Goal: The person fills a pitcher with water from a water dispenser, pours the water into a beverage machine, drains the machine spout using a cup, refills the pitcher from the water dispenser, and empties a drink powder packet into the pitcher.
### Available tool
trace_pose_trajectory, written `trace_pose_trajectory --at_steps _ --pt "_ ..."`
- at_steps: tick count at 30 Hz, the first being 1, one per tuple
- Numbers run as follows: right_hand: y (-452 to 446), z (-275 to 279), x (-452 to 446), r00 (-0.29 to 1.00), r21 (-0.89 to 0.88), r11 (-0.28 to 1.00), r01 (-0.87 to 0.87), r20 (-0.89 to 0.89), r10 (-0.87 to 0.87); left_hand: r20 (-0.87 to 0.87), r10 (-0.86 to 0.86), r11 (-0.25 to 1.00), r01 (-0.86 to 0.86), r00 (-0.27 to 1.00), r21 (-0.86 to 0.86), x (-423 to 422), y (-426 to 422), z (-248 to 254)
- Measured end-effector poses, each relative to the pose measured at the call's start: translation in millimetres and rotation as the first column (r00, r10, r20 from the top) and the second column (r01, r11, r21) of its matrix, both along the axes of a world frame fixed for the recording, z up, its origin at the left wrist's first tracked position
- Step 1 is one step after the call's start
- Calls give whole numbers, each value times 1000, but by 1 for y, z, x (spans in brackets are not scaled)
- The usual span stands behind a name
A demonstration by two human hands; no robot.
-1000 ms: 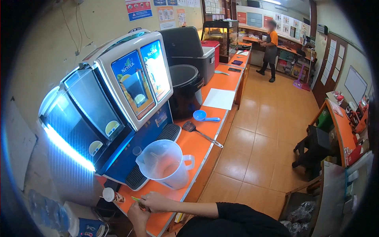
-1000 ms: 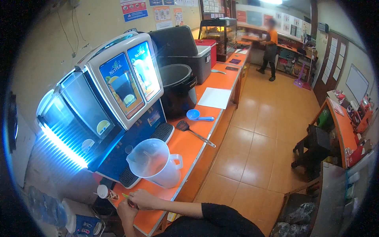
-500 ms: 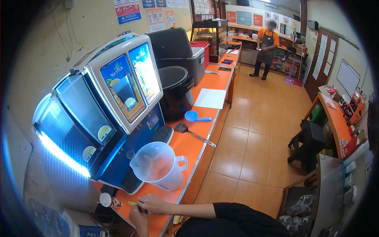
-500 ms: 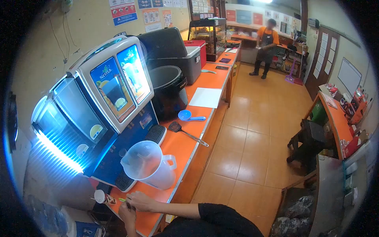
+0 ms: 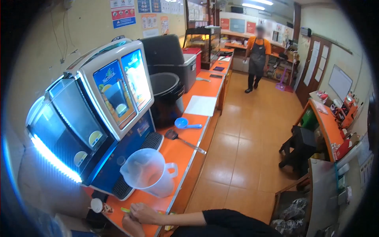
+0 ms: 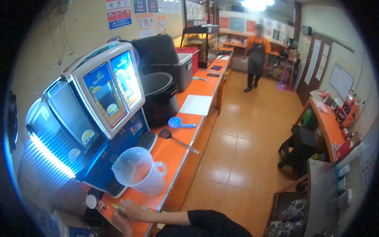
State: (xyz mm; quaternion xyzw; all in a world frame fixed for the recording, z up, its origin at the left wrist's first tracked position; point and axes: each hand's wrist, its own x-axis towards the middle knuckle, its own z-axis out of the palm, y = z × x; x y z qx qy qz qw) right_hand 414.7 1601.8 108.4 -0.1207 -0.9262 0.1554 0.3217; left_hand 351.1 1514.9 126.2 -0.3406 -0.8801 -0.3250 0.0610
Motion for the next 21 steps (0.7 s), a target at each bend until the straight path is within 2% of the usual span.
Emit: trace_pose_trajectory --at_steps 2,7,9,12,13,15,16,18,21 --pt "-2 -5 -5 999 4 999 37 -9 -37 21 -37 999 37 999 6 12 9 10" --pt "3 3 0 998 -48 998 46 -32 -48 13 -55 989 57 998 -139 9 -19 29" --pt "13 15 5 999 59 998 16 -36 -14 -21 -150 963 141 988 -229 -5 -21 15" --pt "16 30 6 999 56 998 -33 -38 35 -47 -226 965 217 973 -149 -3 -25 26" --pt "15 28 4 999 54 998 -34 -39 36 -47 -225 965 215 973 -152 -16 -30 8" --pt "15 21 -2 993 44 992 -119 15 119 -232 -397 918 381 888 -113 -54 -40 -42" --pt "13 18 -5 993 44 992 -121 12 121 -234 -396 918 379 888 -115 -45 -36 -26" --pt "10 14 -9 987 12 987 -158 35 157 -18 -117 962 109 993 -251 -14 -20 26" --pt "7 20 -7 977 -46 978 -206 47 208 -48 -158 953 139 986 -270 -18 -22 40"
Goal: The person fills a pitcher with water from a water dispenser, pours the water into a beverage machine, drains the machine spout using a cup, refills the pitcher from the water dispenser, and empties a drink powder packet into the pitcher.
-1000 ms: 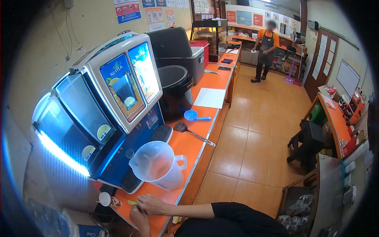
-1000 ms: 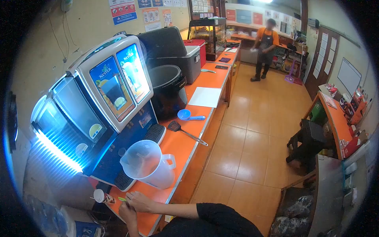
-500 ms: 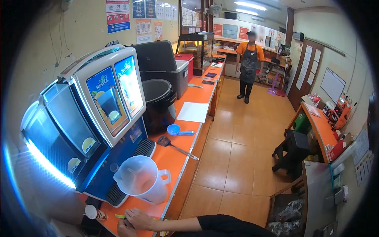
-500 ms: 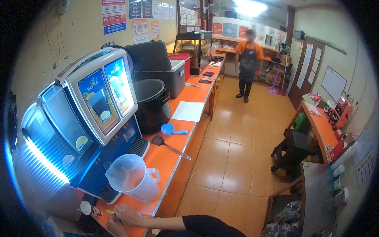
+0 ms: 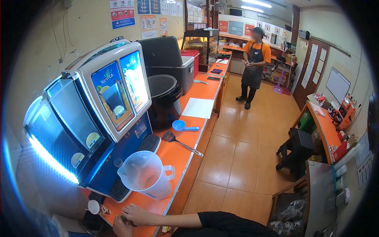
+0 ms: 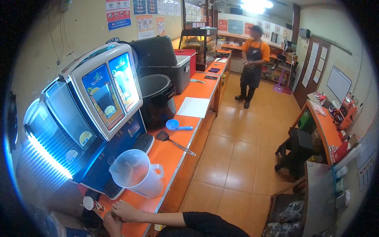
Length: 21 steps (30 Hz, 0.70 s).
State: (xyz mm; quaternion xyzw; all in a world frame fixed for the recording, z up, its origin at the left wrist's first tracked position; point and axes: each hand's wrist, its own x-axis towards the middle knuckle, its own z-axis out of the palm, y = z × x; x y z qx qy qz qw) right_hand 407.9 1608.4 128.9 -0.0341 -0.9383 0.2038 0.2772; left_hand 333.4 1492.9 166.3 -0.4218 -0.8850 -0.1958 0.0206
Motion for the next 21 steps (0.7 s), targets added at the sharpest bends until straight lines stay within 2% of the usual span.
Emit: trace_pose_trajectory --at_steps 3,6,10,12,13,15,19,21 --pt "3 -4 -1 997 21 999 27 -77 -25 -82 -84 993 91 993 80 -12 -2 -20" --pt "3 -1 2 998 6 999 34 -52 -33 -92 -89 992 96 992 83 -14 -2 -25" --pt "0 -5 -2 1000 21 999 29 -5 -29 -49 -69 988 75 996 135 -13 -1 -34" --pt "-2 -5 -2 998 45 997 62 -29 -60 5 -80 957 76 997 279 -18 2 -49" --pt "-3 -3 -2 998 43 997 60 -28 -59 6 -79 958 74 997 277 -12 4 -44" --pt "-4 2 0 994 38 995 96 -49 -94 -35 -21 968 29 999 248 6 12 -29" --pt "-7 -5 -2 988 18 990 139 -63 -138 -24 47 955 -38 999 295 6 14 -40" --pt "-13 -10 -1 982 -3 983 182 -48 -181 63 148 960 -159 987 231 -11 10 -50"
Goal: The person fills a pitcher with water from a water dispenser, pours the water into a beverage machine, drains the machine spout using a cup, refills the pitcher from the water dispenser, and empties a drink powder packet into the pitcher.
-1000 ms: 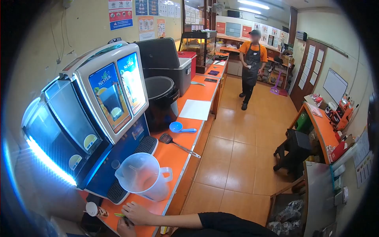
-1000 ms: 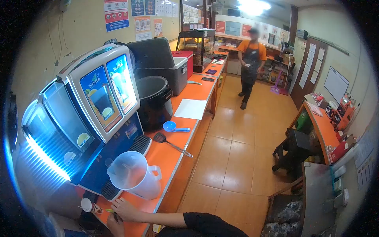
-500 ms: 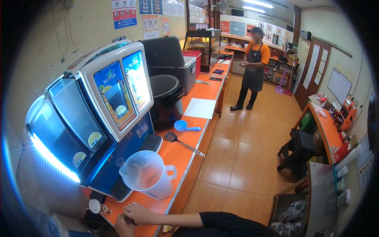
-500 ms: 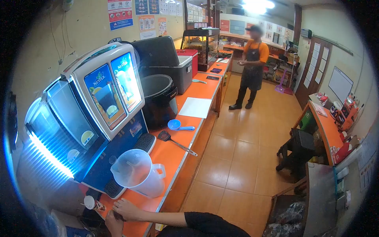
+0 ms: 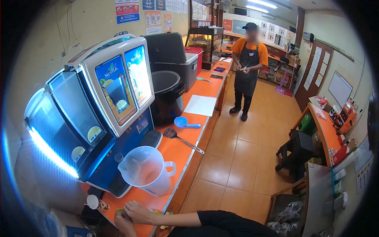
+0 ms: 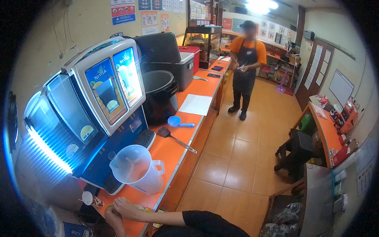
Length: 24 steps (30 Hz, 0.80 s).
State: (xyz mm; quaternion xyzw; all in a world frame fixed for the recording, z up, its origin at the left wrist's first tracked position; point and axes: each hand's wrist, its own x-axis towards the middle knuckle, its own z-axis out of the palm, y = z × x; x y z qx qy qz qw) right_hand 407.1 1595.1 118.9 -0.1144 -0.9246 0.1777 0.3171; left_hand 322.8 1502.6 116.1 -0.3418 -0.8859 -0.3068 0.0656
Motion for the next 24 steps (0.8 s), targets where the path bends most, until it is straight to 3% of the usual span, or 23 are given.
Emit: trace_pose_trajectory --at_steps 3,7,9,13,19,22,24 --pt "8 6 2 999 9 999 35 -4 -35 -111 -11 1000 13 994 11 11 5 19" --pt "7 1 0 999 30 1000 6 -38 -5 -98 -36 999 35 995 -16 3 3 9" --pt "6 5 2 999 -4 1000 -13 48 13 -74 47 999 -45 996 27 8 6 12" --pt "7 12 8 999 7 1000 -3 47 3 -43 86 996 -86 995 14 0 4 6" --pt "10 11 8 999 -52 999 3 -47 -6 -41 179 982 -181 983 -57 -7 0 6" --pt "17 23 15 1000 -110 994 10 14 -9 -118 81 997 -80 990 13 -15 -8 -2" --pt "24 32 20 990 -209 978 -10 132 39 -81 -102 994 104 992 29 -19 -17 -2"
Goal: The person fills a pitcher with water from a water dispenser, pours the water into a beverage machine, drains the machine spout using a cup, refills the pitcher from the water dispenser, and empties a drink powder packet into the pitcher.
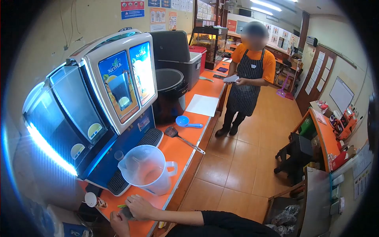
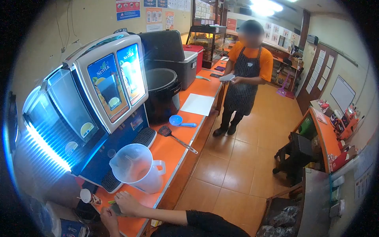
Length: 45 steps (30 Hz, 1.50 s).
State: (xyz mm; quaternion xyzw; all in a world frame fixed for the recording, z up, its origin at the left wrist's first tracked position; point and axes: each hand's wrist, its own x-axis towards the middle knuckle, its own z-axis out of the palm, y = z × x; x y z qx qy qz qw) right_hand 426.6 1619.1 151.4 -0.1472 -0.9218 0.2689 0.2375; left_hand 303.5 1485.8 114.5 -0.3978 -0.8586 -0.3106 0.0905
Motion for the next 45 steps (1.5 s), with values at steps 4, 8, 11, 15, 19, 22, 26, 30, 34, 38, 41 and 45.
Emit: trace_pose_trajectory --at_steps 4,8,11,15,19,22,26,30,34,38,41,45 --pt "0 -6 -13 996 61 998 -5 89 -1 50 -96 995 98 994 -33 8 -5 16" --pt "-4 -14 -31 999 97 995 -5 48 0 75 -126 989 131 989 -70 5 -4 16" --pt "-5 -21 -37 1000 149 989 -11 22 8 8 -124 978 123 992 -170 -1 -3 23" --pt "-7 -20 -40 996 123 991 -52 85 41 54 -20 945 36 998 -326 0 4 47" --pt "-10 -25 -40 997 162 985 -58 50 50 -121 -134 974 108 984 -201 -15 8 27" --pt "-8 -22 -37 999 154 987 -35 17 33 -209 -168 962 114 963 -247 -15 11 23" --pt "-13 -28 -38 998 87 995 -52 -14 54 -74 -138 974 122 988 -190 -5 15 25" --pt "-19 -21 -35 999 60 997 -46 -26 48 99 -25 999 27 995 -20 -8 24 2" --pt "-24 -28 -39 1000 27 1000 -8 -16 8 201 -3 1000 5 980 -9 -10 28 -7" --pt "-24 -19 -36 998 5 999 41 -54 -41 330 -12 988 -39 944 149 -13 32 -8" --pt "-24 -14 -34 999 7 1000 18 -46 -18 405 -86 969 -19 910 247 -25 27 -24" --pt "-23 -21 -35 997 43 999 -22 -77 25 238 -102 990 76 966 116 -14 19 3"
